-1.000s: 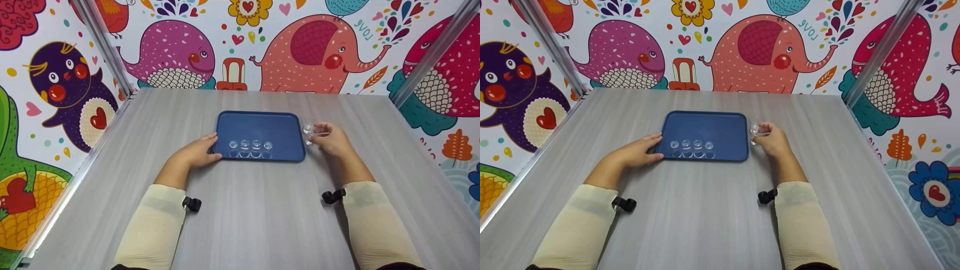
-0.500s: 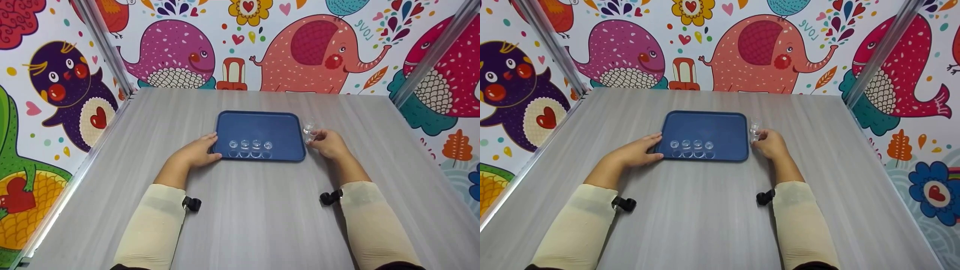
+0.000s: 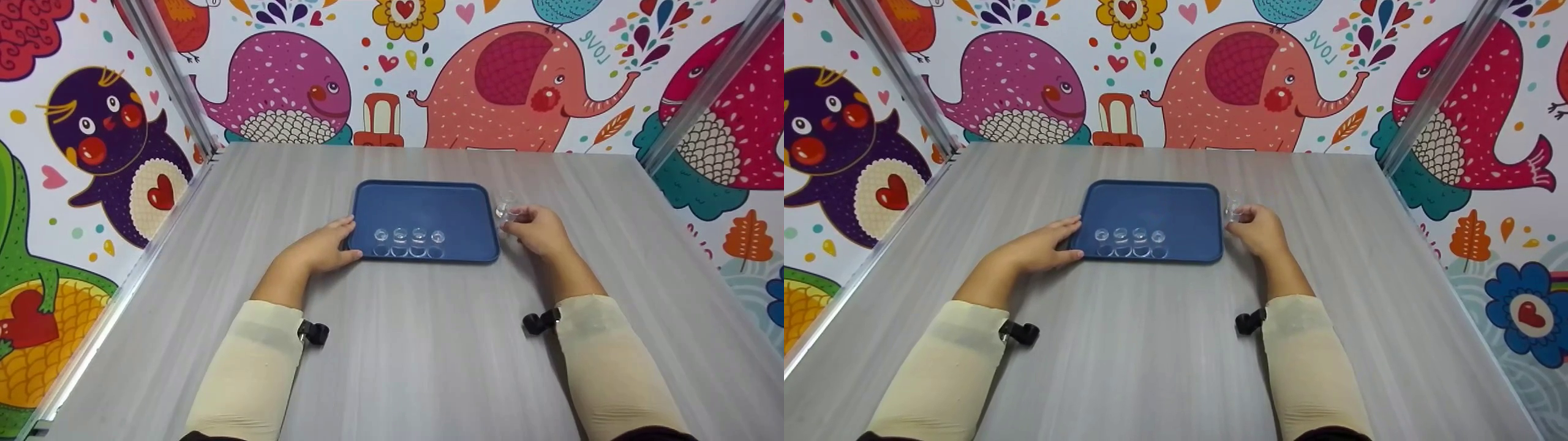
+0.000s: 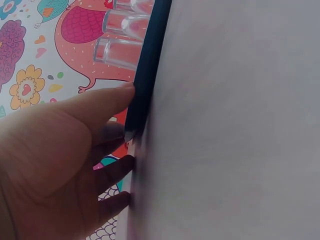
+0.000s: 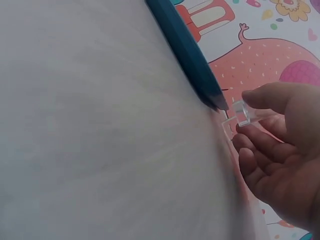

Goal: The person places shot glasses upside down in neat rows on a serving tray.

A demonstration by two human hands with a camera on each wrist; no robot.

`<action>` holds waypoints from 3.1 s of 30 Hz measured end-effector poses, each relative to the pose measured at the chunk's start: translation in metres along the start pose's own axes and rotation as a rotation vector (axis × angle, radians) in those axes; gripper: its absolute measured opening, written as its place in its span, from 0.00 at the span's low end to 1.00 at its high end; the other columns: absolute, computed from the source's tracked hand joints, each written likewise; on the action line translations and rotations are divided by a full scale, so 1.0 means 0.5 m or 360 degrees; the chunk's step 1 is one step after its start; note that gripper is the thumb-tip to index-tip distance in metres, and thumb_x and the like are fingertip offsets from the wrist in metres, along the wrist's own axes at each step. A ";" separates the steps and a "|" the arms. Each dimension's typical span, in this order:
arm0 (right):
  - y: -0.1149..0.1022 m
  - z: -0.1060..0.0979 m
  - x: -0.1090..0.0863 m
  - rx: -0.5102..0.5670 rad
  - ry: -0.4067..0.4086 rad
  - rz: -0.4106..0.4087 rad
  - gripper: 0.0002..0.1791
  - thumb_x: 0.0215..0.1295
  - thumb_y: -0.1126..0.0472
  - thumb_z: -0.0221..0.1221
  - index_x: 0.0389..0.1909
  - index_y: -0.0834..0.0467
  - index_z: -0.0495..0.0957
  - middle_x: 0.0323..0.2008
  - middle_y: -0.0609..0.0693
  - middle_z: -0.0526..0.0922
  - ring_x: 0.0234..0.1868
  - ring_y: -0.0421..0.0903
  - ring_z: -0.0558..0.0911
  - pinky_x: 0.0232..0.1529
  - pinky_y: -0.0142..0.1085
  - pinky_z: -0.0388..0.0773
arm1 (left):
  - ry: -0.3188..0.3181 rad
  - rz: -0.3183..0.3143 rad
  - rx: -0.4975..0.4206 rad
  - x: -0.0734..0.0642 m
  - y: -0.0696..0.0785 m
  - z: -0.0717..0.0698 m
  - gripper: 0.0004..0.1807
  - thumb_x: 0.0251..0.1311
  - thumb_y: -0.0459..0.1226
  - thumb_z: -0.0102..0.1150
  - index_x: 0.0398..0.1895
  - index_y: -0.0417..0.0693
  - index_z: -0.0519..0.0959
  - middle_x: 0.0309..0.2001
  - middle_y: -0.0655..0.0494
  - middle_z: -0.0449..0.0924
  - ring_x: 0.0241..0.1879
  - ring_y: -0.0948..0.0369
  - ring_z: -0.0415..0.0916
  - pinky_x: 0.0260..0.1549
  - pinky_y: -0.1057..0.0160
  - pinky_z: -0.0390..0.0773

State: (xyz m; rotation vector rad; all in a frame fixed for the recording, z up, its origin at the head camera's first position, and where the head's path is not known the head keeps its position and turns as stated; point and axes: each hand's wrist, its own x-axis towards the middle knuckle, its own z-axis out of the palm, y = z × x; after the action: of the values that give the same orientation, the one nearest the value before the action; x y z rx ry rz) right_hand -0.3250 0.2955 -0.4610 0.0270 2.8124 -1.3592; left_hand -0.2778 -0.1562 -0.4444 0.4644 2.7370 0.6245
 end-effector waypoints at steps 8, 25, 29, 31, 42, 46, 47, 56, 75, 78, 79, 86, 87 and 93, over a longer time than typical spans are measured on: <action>-0.026 -0.005 -0.010 0.0246 -0.0006 0.0000 0.18 0.70 0.56 0.69 0.53 0.62 0.81 0.39 0.44 0.86 0.39 0.44 0.84 0.39 0.32 0.88 | 0.0005 0.0004 -0.0006 0.000 -0.002 0.001 0.45 0.77 0.51 0.59 0.85 0.38 0.55 0.89 0.49 0.47 0.88 0.46 0.47 0.87 0.44 0.50; -0.099 0.009 -0.044 0.0398 0.0060 -0.0039 0.22 0.72 0.52 0.69 0.61 0.55 0.81 0.50 0.49 0.86 0.49 0.45 0.85 0.54 0.30 0.87 | -0.0010 -0.0004 0.0017 -0.001 -0.005 0.001 0.45 0.76 0.53 0.58 0.86 0.40 0.55 0.89 0.50 0.47 0.88 0.47 0.46 0.87 0.44 0.50; -0.119 0.013 -0.055 0.0414 0.0059 -0.0084 0.21 0.72 0.51 0.70 0.60 0.54 0.82 0.49 0.49 0.87 0.50 0.45 0.86 0.51 0.25 0.86 | -0.0004 0.0001 0.0015 0.001 -0.005 0.002 0.45 0.76 0.52 0.58 0.86 0.39 0.55 0.89 0.49 0.47 0.88 0.46 0.46 0.87 0.44 0.50; -0.129 0.016 -0.060 0.0418 0.0064 -0.0105 0.20 0.71 0.51 0.70 0.59 0.53 0.82 0.48 0.49 0.87 0.50 0.46 0.86 0.50 0.25 0.86 | -0.0003 0.0003 0.0014 0.001 -0.006 0.002 0.45 0.76 0.52 0.59 0.86 0.39 0.55 0.89 0.49 0.47 0.88 0.46 0.46 0.87 0.44 0.50; -0.169 0.026 -0.082 0.0600 -0.0043 -0.0249 0.19 0.70 0.56 0.71 0.58 0.56 0.83 0.48 0.48 0.89 0.48 0.45 0.87 0.49 0.32 0.88 | 0.0000 0.0007 0.0004 0.000 -0.004 0.001 0.45 0.76 0.52 0.59 0.86 0.39 0.55 0.89 0.49 0.47 0.88 0.46 0.46 0.87 0.44 0.49; -0.177 0.031 -0.089 0.0686 -0.0103 -0.0332 0.18 0.70 0.58 0.72 0.57 0.59 0.83 0.46 0.46 0.91 0.46 0.45 0.88 0.46 0.31 0.88 | 0.0002 0.0001 -0.0005 -0.001 -0.003 0.001 0.45 0.77 0.52 0.59 0.86 0.40 0.55 0.89 0.50 0.47 0.88 0.46 0.46 0.87 0.44 0.49; -0.178 0.032 -0.090 0.0701 -0.0119 -0.0350 0.18 0.70 0.59 0.72 0.57 0.59 0.83 0.46 0.46 0.91 0.45 0.45 0.88 0.46 0.31 0.88 | 0.0001 -0.0004 -0.0007 -0.001 -0.003 0.001 0.45 0.77 0.52 0.59 0.86 0.40 0.55 0.89 0.50 0.47 0.88 0.46 0.46 0.87 0.44 0.49; -0.173 0.041 -0.092 0.0668 -0.0126 -0.0436 0.19 0.69 0.57 0.72 0.58 0.57 0.85 0.40 0.46 0.85 0.39 0.43 0.81 0.40 0.30 0.85 | 0.0008 -0.0010 -0.0012 -0.002 -0.002 0.002 0.45 0.76 0.52 0.59 0.86 0.40 0.55 0.89 0.51 0.47 0.88 0.46 0.47 0.87 0.43 0.50; -0.169 0.050 -0.089 0.0641 -0.0074 -0.0508 0.19 0.68 0.55 0.74 0.57 0.57 0.88 0.35 0.47 0.80 0.36 0.42 0.77 0.33 0.25 0.79 | 0.0016 0.0017 0.0002 0.001 -0.003 0.001 0.45 0.76 0.52 0.59 0.85 0.38 0.55 0.89 0.49 0.48 0.88 0.46 0.47 0.87 0.44 0.49; -0.164 0.053 -0.086 0.0674 -0.0102 -0.0514 0.20 0.66 0.60 0.74 0.58 0.59 0.86 0.37 0.46 0.83 0.37 0.41 0.79 0.35 0.25 0.81 | 0.0017 0.0018 -0.0001 0.002 -0.003 0.001 0.45 0.76 0.51 0.60 0.85 0.38 0.55 0.89 0.48 0.48 0.88 0.46 0.47 0.87 0.45 0.49; -0.163 0.053 -0.085 0.0675 -0.0111 -0.0506 0.21 0.65 0.61 0.75 0.58 0.59 0.86 0.38 0.46 0.84 0.37 0.41 0.79 0.36 0.25 0.82 | 0.0018 0.0022 -0.0004 0.002 -0.003 0.002 0.45 0.76 0.51 0.60 0.85 0.37 0.55 0.88 0.48 0.48 0.88 0.46 0.47 0.87 0.45 0.49; -0.159 0.056 -0.081 0.0484 -0.0173 -0.0349 0.22 0.66 0.60 0.74 0.61 0.54 0.85 0.52 0.51 0.86 0.48 0.46 0.83 0.46 0.26 0.87 | 0.0025 0.0017 -0.0003 0.003 -0.004 0.002 0.45 0.76 0.51 0.60 0.85 0.37 0.55 0.88 0.48 0.48 0.88 0.46 0.47 0.87 0.45 0.49; -0.159 0.057 -0.080 0.0456 -0.0185 -0.0324 0.22 0.66 0.60 0.74 0.60 0.53 0.86 0.53 0.52 0.87 0.50 0.47 0.84 0.47 0.26 0.88 | 0.0027 0.0019 -0.0003 0.003 -0.004 0.002 0.45 0.76 0.51 0.60 0.85 0.37 0.56 0.88 0.47 0.48 0.88 0.46 0.47 0.87 0.45 0.49; -0.153 0.065 -0.075 0.0286 -0.0262 -0.0266 0.20 0.67 0.62 0.73 0.59 0.55 0.87 0.55 0.55 0.87 0.55 0.50 0.83 0.49 0.25 0.87 | 0.0034 0.0040 0.0000 0.003 -0.005 0.004 0.44 0.76 0.50 0.59 0.85 0.36 0.56 0.88 0.45 0.49 0.87 0.45 0.48 0.87 0.45 0.50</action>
State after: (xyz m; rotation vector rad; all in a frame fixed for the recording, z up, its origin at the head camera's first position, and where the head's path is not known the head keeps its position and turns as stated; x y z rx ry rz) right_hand -0.2889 0.2223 -0.4204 -0.3092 2.5998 -1.5646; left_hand -0.2790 -0.1570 -0.4474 0.4953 2.7552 0.6395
